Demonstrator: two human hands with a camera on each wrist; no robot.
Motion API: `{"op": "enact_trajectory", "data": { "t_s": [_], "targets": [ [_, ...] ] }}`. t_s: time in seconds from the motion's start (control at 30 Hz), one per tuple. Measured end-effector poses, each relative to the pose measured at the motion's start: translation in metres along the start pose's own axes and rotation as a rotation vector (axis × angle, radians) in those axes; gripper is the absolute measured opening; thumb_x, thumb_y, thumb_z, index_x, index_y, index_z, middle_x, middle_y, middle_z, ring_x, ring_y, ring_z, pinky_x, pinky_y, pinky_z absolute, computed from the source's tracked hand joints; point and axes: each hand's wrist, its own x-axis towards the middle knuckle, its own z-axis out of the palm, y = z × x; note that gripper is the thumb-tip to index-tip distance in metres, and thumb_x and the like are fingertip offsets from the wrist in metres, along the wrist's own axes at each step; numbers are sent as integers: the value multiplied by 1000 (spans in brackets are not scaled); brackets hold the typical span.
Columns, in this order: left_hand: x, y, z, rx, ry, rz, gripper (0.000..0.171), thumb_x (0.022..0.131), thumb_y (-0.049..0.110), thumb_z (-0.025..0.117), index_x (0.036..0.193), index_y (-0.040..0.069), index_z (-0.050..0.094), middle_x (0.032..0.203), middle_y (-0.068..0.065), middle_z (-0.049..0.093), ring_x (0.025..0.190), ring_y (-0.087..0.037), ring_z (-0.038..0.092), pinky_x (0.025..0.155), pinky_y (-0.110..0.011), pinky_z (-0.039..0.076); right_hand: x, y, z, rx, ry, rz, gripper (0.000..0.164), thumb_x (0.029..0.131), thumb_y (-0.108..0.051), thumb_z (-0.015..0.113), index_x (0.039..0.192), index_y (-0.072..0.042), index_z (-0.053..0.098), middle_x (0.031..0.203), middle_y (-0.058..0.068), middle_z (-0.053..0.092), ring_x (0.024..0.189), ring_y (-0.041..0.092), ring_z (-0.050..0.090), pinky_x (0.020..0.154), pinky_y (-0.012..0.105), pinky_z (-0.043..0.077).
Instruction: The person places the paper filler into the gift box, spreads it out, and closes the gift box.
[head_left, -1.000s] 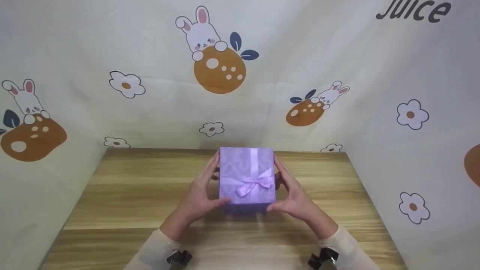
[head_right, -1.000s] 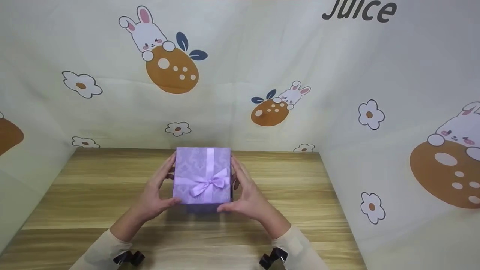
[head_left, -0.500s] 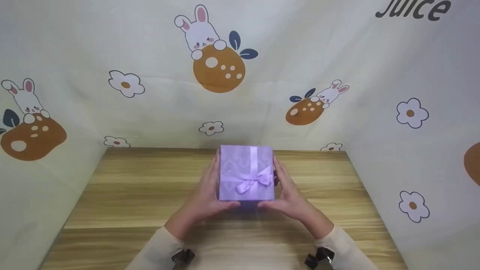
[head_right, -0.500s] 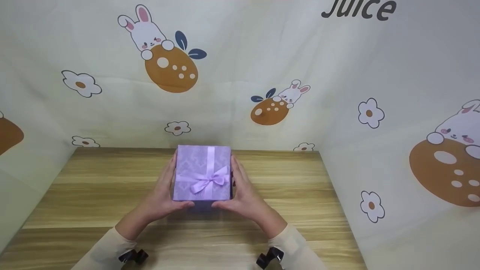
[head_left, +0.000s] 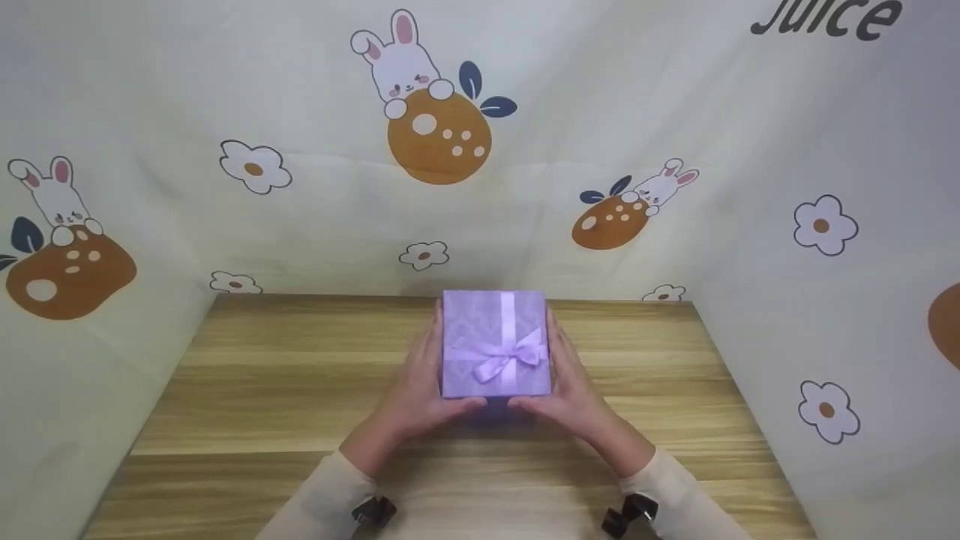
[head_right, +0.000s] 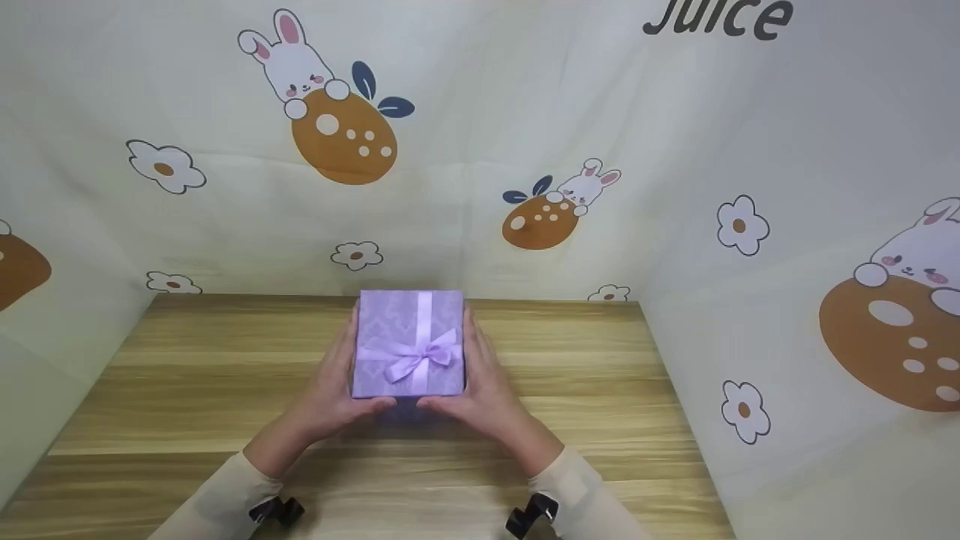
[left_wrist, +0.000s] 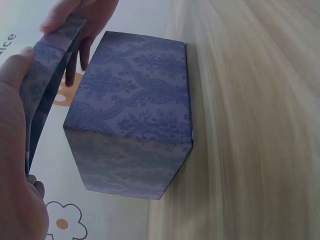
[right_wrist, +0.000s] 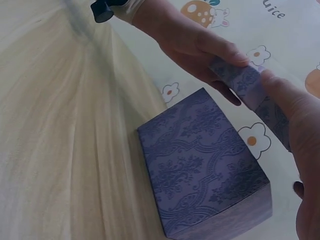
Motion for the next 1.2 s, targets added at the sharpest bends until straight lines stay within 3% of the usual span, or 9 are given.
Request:
{"op": "enact_trajectory", "data": {
  "t_s": [0.1, 0.23, 0.4, 0.6, 0.87, 1.2],
  "targets": [
    [1, -2, 2, 20, 9, 13, 160, 69, 80, 92, 179, 21, -9, 186, -7, 8, 168, -36, 20, 131, -65, 24, 0, 3, 2, 33, 5, 12, 148, 75, -33, 106, 180, -27, 2, 187, -1, 7, 170, 24, 10, 137, 50, 12],
    [2, -4, 4, 29, 7, 15, 161, 68, 79, 94, 178, 26, -12, 185, -6, 10, 166, -40, 25, 130, -62, 26, -1, 4, 2, 62, 5, 36, 149, 74, -30, 107, 179, -33, 1, 187, 1, 6, 170, 23, 11, 137, 47, 13],
    [4, -6, 4, 33, -2, 19, 163, 68, 68, 100, 177, 28, -15, 185, -7, 8, 166, -39, 23, 131, -60, 25, -2, 4, 2, 33, -13, 78, 151, 73, -30, 107, 178, -36, -2, 185, 0, 12, 168, 24, 18, 135, 48, 19],
    [6, -7, 4, 49, -19, 27, 157, 74, 73, 93, 177, 21, -13, 185, -11, 6, 168, -37, 20, 132, -59, 25, -1, 2, 1, 42, -15, 151, 146, 76, -38, 105, 178, -41, 0, 185, -6, 12, 168, 23, 18, 136, 50, 17],
    [10, -5, 7, 37, -71, -72, 153, 76, 84, 84, 178, 15, -7, 184, -1, -3, 169, -33, 14, 134, -54, 21, 2, 8, -1, 24, -28, 256, 143, 75, -44, 104, 179, -34, 6, 185, -1, 13, 168, 28, 17, 136, 54, 15],
    [9, -6, 11, 26, -114, -175, 151, 76, 83, 84, 178, 16, -5, 184, -7, 2, 169, -30, 12, 135, -48, 17, 5, 12, -3, -34, -65, 320, 140, 76, -45, 103, 179, -33, 9, 184, 0, 15, 168, 29, 18, 135, 57, 16]
  ]
}}
